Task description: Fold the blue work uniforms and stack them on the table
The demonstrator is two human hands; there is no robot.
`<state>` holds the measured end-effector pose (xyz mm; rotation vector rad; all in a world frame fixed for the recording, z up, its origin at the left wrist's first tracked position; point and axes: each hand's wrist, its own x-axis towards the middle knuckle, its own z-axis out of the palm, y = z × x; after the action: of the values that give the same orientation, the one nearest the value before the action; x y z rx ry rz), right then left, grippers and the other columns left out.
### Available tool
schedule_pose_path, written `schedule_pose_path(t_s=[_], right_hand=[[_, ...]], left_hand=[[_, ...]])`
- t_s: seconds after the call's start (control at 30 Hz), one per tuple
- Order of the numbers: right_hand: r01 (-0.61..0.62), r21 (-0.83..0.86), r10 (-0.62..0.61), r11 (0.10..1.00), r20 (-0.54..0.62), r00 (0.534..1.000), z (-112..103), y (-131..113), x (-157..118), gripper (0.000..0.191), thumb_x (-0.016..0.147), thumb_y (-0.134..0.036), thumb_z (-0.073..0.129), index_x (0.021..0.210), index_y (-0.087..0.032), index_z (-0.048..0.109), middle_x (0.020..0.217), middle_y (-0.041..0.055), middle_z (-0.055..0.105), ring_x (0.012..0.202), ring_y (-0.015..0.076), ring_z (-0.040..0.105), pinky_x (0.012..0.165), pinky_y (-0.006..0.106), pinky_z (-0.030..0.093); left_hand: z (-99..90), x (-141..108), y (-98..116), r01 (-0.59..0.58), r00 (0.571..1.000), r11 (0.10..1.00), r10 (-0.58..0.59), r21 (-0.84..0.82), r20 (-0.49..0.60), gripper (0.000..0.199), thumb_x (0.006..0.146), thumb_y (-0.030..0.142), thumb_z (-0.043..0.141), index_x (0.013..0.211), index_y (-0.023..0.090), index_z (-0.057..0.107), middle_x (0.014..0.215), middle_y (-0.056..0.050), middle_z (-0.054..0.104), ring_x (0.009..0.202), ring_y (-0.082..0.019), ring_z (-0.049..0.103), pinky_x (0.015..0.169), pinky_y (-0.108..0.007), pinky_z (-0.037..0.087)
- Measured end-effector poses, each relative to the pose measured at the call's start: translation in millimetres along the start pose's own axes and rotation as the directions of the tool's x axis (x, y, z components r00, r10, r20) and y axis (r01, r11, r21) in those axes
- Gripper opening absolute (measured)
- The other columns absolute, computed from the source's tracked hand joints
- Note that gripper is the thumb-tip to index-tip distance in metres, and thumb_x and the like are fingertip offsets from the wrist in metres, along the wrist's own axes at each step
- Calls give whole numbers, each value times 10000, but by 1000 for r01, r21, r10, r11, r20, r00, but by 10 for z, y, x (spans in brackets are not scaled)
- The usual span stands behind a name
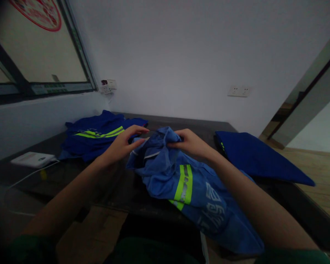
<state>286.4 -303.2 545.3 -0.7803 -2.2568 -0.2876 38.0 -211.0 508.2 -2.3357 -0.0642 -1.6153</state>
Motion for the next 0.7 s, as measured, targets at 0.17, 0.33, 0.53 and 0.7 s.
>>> schedule_pose_path(t_s=[0.17,0.33,0.53,0.7], right_hand=[[-51,56,51,997,-5,999,-236,82,-353,270,756,-408,672,894,-186,739,935,40,722,931,212,644,901,378,492],[-67,56,66,996,9,998,-275,135,-529,271,802,-410,624,919,-193,734,959,40,721,953,208,641,925,388,482],[-82,29,83,996,-46,995,-407,139,-599,323,768,-477,645,875,-184,730,920,44,720,922,220,645,889,377,495],[-83,52,96,995,-352,931,-623,222,-610,389,701,-536,693,852,-177,706,819,40,708,823,211,649,752,315,518]], left_hand=[[187,-219,-836,179,980,979,-168,-101,106,460,874,338,500,1289,140,508,1308,-134,543,1243,-246,489,1072,-428,370],[373,-47,-1147,75,929,990,-25,-123,370,628,834,298,568,1427,187,391,1504,-119,353,1387,-263,324,1156,-445,228],[331,177,-996,92,808,991,-19,-93,589,346,832,396,588,1094,192,686,1142,-88,673,1069,-253,602,982,-367,427],[-109,400,-852,189,953,980,-167,-64,253,439,832,514,528,968,129,688,954,-62,696,885,-217,613,852,-321,482]])
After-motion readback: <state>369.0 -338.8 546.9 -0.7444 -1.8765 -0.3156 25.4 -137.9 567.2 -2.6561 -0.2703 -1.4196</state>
